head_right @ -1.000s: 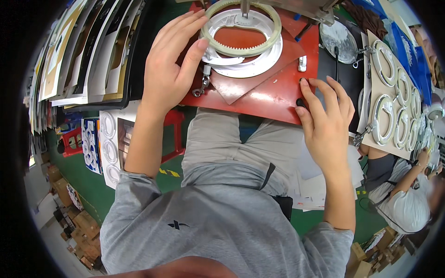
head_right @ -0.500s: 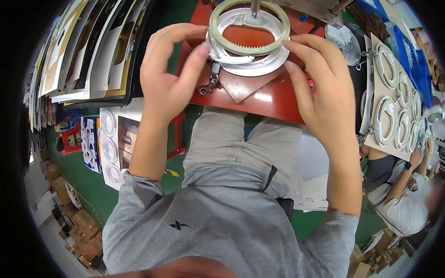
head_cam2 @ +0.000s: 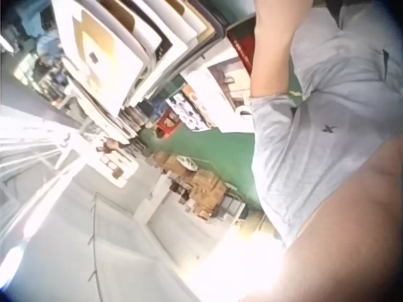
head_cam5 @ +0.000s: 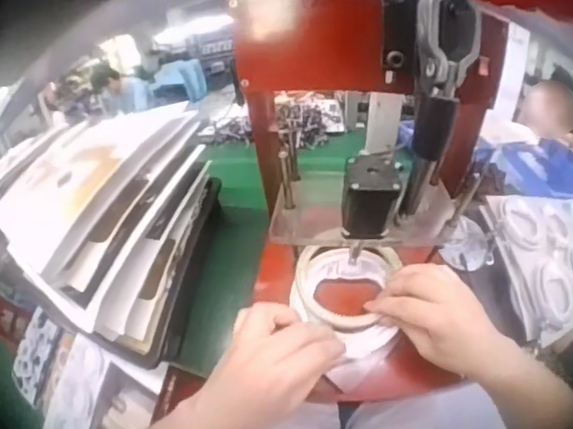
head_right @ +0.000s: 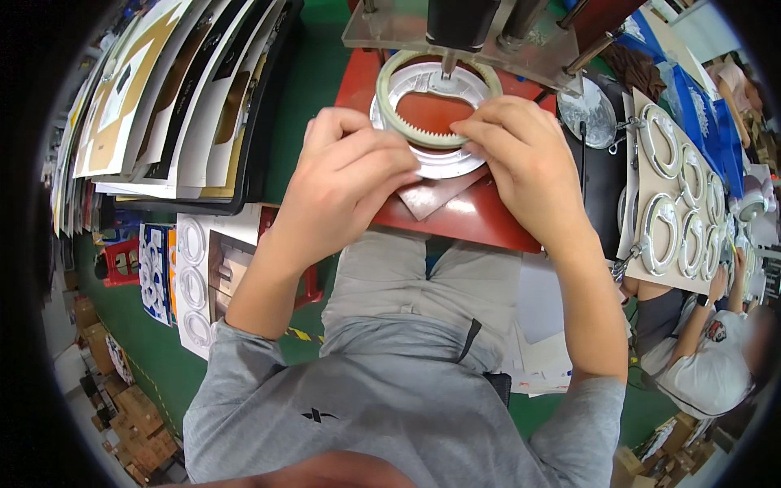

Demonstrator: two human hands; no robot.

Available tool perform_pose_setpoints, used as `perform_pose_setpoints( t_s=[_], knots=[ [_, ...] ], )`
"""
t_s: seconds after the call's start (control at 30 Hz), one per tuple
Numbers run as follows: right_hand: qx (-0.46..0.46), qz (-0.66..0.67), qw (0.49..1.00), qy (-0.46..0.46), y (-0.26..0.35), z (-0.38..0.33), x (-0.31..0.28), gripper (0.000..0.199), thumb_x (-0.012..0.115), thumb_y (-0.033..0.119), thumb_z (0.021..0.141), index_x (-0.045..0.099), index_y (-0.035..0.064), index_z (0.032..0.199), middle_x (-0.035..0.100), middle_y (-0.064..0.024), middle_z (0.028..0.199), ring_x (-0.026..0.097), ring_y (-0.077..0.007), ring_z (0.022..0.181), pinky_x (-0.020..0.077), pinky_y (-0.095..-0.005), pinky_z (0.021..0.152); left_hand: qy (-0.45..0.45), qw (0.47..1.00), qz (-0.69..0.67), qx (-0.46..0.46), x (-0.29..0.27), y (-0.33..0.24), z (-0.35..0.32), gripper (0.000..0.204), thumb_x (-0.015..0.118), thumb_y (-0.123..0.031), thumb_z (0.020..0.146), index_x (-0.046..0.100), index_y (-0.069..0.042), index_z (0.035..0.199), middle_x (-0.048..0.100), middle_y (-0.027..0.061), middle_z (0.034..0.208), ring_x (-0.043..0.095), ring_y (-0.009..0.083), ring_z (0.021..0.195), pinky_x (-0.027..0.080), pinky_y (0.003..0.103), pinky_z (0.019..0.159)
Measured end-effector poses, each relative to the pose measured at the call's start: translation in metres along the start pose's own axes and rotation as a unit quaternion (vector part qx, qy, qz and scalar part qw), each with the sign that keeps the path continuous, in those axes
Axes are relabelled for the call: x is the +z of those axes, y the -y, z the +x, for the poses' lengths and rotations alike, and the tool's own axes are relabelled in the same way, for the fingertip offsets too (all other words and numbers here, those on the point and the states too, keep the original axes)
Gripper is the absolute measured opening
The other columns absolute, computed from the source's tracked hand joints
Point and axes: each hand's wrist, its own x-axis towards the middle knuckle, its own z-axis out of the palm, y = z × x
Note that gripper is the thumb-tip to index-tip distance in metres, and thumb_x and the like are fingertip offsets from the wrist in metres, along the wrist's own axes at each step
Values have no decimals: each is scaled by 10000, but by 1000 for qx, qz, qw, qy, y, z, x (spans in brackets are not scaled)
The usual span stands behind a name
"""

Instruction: Assembling circular electronic components by placing frames into a press and fitting gear mechanisms inside.

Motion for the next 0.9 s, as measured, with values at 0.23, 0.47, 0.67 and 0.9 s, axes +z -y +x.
perform_pose_setpoints(
  t_s=[0.23, 0.47, 0.67, 0.9],
  knots=[
    [-30, 12, 999, -2, -1, -4, -10, 268, 753, 34, 819, 762, 81, 1082, 697, -71, 1053, 664, -299, 1047, 514, -413, 901, 22, 991, -131, -9, -22, 3, -4, 199, 830, -26, 773, 760, -75, 953, 735, 42, 964, 616, 254, 893, 493, 352, 811],
    [-40, 18, 999, -6, 2, -6, -13, 330, 766, -3, 759, 765, 65, 1082, 697, -84, 1023, 666, -312, 1017, 528, -410, 876, 56, 980, -191, -17, -39, 13, -10, 186, 832, -28, 788, 773, -73, 959, 742, 54, 967, 647, 237, 886, 496, 344, 815],
    [-29, 25, 999, -25, 16, 0, 2, 304, 758, 0, 771, 768, 46, 1071, 689, -97, 998, 654, -318, 963, 533, -404, 837, 41, 995, -95, 10, -21, 3, 1, 163, 786, -27, 802, 740, -58, 956, 704, 67, 934, 638, 281, 886, 510, 380, 809],
    [55, 39, 995, -80, 27, 6, 20, 217, 791, 36, 817, 783, 58, 1033, 720, -67, 951, 653, -276, 937, 535, -376, 812, 88, 991, -96, -5, -23, 30, 14, 119, 753, -30, 871, 733, -19, 988, 732, 74, 954, 637, 259, 894, 525, 349, 797]
  ],
)
